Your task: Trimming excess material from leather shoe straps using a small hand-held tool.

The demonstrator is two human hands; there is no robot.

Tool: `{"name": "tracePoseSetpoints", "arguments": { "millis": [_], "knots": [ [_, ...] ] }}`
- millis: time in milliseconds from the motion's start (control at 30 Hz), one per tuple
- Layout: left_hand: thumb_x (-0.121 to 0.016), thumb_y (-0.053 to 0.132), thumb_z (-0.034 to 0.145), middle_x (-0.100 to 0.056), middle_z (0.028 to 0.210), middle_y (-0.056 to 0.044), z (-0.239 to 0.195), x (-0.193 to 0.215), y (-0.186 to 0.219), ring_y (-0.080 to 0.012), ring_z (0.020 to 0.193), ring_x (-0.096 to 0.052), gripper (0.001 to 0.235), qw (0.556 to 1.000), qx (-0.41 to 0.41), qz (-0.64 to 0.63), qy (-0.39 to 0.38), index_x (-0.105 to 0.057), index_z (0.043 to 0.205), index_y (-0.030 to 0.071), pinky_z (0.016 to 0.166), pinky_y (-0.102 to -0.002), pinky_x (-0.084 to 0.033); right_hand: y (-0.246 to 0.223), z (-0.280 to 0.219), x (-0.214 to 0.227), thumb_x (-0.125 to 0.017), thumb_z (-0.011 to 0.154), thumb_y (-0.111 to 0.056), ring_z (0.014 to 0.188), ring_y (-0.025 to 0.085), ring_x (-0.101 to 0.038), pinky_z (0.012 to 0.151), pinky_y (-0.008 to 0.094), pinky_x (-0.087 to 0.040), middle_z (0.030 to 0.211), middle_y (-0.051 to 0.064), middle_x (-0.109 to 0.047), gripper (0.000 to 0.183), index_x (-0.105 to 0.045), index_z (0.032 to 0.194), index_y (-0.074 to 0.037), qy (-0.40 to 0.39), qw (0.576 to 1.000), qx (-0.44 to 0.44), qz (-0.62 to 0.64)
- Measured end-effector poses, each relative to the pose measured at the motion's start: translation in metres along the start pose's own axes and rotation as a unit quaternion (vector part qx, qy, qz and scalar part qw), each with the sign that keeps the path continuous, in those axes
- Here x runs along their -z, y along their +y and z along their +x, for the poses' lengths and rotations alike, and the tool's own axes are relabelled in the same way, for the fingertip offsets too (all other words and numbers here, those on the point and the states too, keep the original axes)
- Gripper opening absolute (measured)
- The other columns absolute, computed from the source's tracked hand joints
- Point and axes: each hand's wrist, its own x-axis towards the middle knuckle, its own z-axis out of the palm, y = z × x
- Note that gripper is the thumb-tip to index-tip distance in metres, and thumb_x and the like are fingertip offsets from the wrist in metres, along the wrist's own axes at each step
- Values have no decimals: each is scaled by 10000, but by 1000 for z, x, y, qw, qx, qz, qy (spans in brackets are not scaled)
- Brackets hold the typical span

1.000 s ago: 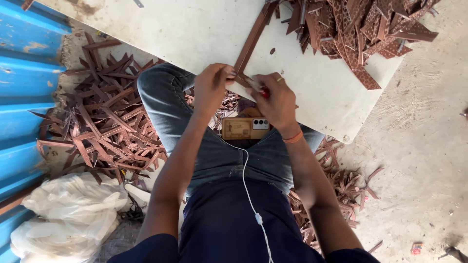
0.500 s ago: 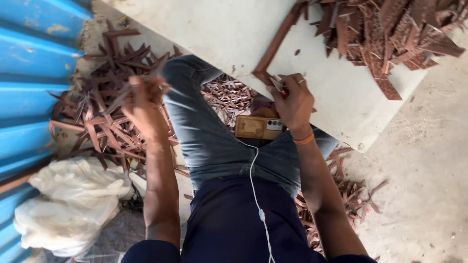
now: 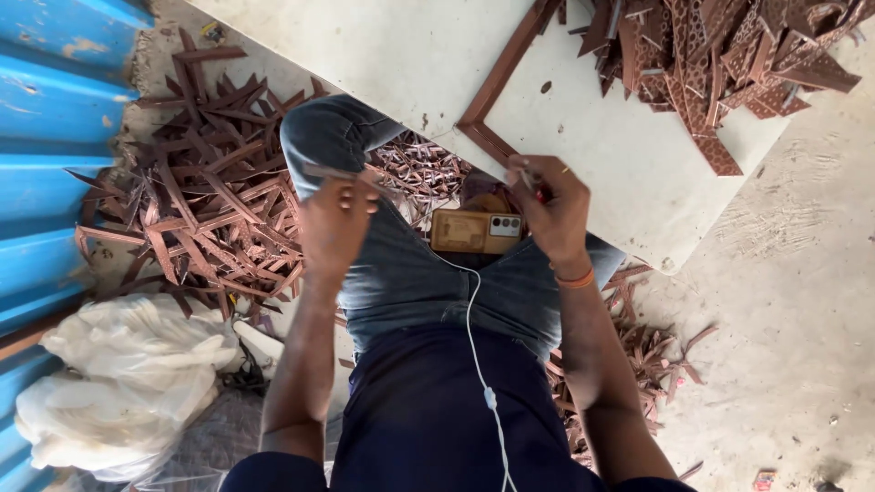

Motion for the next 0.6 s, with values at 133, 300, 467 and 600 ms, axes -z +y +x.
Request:
{"name": "tracePoseSetpoints", "arguments": {
  "millis": [133,300,467,600],
  "knots": [
    [-606,268,1050,-798,858,-95,17,-12,-4,-134,724,-798,325,997,75,3,-11,-755,1016,-19,651,-267,-657,10,8,-2,-809,965,-72,752,170,-653,680,282,-511,1016,86,-751,165,-761,1120,-42,30,999,0,-43],
    [-707,386,1015,-783,869,-74,20,-46,43,-265,730,-740,295,985,-60,158,41,-754,993,95,611,-394,-566,5,11,-5,-831,911,-105,836,207,-719,699,319,-600,1190,103,-680,300,-727,1184,-36,43,990,79,-108],
    [-694,370,970,-664,1019,-101,54,-75,61,-246,672,-720,327,968,-204,135,51,-698,1128,83,533,-377,-557,6,10,-10,-855,909,-150,785,207,-707,648,330,-568,1130,74,-689,269,-751,1149,-89,45,984,76,-153],
    [-657,349,1061,-662,997,-57,64,-80,34,-216,604,-688,232,957,-172,233,-9,-683,1038,119,541,-347,-562,10,10,-10,-866,896,-174,781,219,-701,646,333,-559,1097,67,-682,263,-761,1131,-124,65,983,81,-155]
  ]
}}
